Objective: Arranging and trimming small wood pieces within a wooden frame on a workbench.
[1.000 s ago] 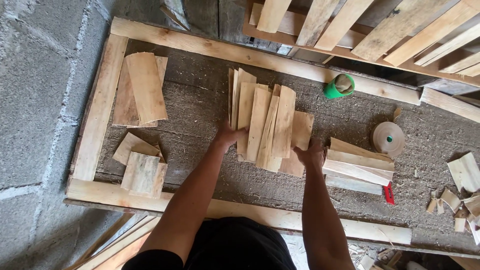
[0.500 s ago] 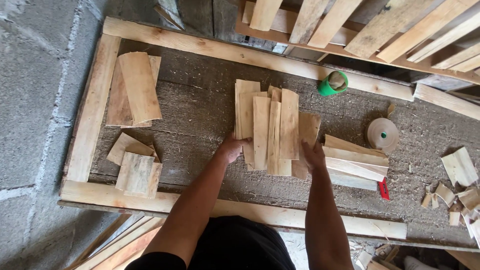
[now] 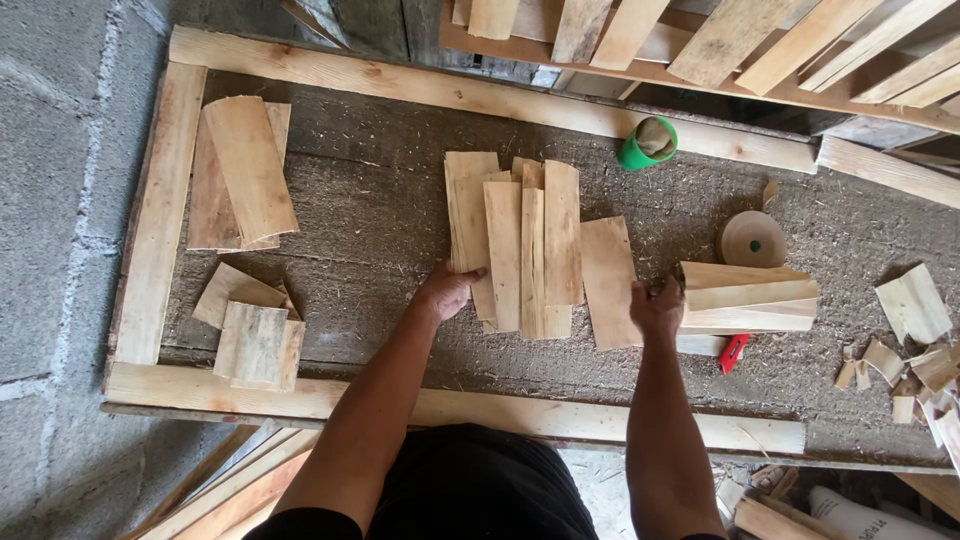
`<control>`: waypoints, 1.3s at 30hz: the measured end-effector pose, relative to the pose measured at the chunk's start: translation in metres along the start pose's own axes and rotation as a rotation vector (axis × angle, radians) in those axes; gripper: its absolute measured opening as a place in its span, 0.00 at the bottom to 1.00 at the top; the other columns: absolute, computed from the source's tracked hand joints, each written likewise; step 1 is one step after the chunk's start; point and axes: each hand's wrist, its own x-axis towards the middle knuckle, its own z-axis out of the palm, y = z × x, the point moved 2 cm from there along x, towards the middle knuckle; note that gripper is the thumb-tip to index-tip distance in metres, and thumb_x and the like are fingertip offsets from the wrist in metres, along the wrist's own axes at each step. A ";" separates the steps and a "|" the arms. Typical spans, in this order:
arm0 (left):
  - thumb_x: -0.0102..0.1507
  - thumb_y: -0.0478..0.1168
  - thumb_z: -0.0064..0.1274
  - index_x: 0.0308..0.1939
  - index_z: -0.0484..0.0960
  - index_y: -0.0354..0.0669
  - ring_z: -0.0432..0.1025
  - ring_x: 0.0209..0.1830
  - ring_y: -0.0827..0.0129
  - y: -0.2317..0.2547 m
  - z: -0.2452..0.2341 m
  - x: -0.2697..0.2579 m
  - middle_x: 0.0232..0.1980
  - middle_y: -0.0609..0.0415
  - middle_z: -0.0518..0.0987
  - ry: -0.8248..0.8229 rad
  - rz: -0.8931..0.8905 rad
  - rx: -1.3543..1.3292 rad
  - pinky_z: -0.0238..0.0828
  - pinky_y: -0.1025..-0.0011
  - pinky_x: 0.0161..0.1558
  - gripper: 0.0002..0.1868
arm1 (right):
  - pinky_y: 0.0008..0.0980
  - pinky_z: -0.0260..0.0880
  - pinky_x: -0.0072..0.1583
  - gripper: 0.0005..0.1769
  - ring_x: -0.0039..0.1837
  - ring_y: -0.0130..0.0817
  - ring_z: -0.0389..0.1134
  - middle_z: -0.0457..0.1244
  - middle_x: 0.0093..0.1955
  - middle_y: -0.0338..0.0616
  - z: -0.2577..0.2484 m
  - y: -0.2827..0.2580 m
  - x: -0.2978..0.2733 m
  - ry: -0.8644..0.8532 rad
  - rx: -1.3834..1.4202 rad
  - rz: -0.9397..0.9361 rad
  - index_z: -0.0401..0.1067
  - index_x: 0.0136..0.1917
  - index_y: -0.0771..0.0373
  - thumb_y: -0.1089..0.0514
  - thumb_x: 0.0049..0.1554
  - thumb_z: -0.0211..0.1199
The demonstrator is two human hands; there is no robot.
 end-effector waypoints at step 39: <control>0.49 0.47 0.66 0.65 0.73 0.36 0.76 0.60 0.47 -0.075 0.088 0.022 0.59 0.38 0.81 -0.208 -0.052 -0.258 0.66 0.45 0.68 0.42 | 0.55 0.76 0.58 0.51 0.58 0.57 0.70 0.63 0.59 0.67 -0.076 -0.138 -0.046 -0.523 0.889 0.039 0.59 0.70 0.70 0.26 0.53 0.61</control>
